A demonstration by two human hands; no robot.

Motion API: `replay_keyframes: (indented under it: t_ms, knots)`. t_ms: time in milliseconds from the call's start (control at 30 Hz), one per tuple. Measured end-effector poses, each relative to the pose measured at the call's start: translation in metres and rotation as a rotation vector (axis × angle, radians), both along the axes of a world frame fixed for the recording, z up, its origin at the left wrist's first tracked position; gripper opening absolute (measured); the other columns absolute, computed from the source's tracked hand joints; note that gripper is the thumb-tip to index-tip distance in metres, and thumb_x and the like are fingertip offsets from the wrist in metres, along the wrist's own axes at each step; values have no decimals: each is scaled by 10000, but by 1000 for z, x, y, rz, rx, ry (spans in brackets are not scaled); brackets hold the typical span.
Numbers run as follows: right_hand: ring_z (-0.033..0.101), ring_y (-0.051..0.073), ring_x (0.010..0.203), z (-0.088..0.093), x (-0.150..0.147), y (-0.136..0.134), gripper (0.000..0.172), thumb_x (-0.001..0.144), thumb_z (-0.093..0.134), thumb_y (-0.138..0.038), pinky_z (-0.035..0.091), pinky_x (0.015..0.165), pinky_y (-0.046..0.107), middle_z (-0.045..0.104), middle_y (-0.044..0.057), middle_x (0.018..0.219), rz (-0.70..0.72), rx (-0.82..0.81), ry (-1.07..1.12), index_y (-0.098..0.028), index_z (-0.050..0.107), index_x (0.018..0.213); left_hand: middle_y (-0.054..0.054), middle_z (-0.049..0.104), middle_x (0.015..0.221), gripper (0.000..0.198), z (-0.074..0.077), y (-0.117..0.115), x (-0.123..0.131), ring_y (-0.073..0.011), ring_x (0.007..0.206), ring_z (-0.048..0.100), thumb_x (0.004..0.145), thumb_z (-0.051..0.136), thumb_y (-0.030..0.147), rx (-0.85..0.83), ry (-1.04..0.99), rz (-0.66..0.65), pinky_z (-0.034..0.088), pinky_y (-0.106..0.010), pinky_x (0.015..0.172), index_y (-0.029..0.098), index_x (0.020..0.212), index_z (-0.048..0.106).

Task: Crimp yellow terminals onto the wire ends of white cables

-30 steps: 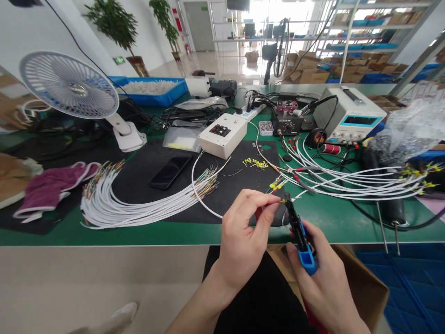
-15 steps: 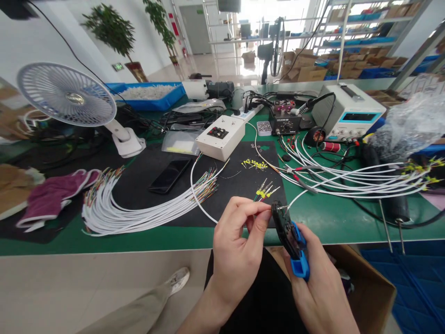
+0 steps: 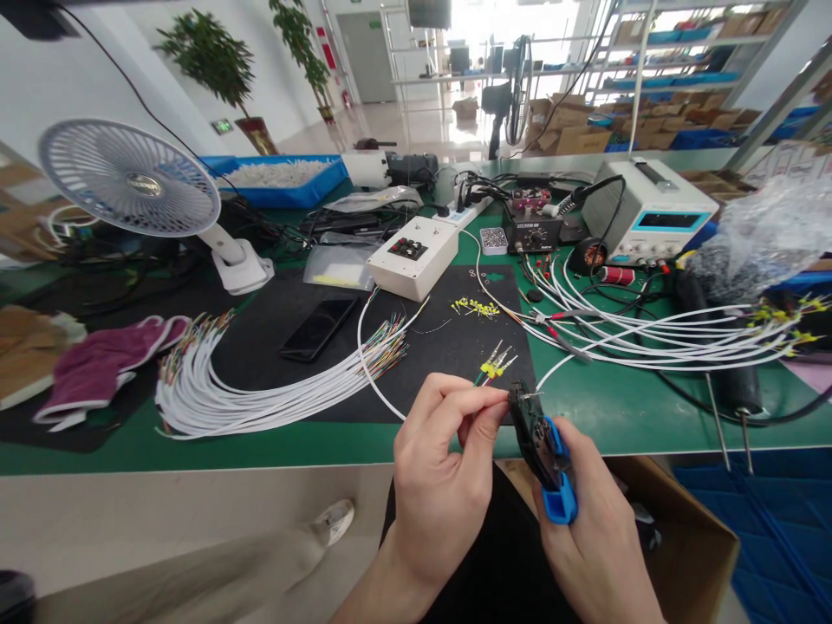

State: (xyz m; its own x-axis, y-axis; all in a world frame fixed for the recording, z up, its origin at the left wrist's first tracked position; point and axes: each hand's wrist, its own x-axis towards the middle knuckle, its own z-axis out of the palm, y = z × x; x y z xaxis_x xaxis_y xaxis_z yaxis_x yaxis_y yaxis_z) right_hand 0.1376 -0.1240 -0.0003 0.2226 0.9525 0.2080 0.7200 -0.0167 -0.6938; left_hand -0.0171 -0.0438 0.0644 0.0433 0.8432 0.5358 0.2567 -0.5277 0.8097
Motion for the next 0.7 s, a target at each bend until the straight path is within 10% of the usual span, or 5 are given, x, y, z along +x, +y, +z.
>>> replay_keyframes:
  t_ms: [700]
  knots:
    - [672, 210, 719, -9, 12, 24, 208, 898, 661, -319, 505, 677, 300, 689, 8, 861, -7, 91, 52, -245, 611, 1087, -15, 637, 917, 111, 1, 5, 11, -115, 738, 583, 967, 705, 127, 51, -7, 18, 486, -232, 638, 211, 1011, 762]
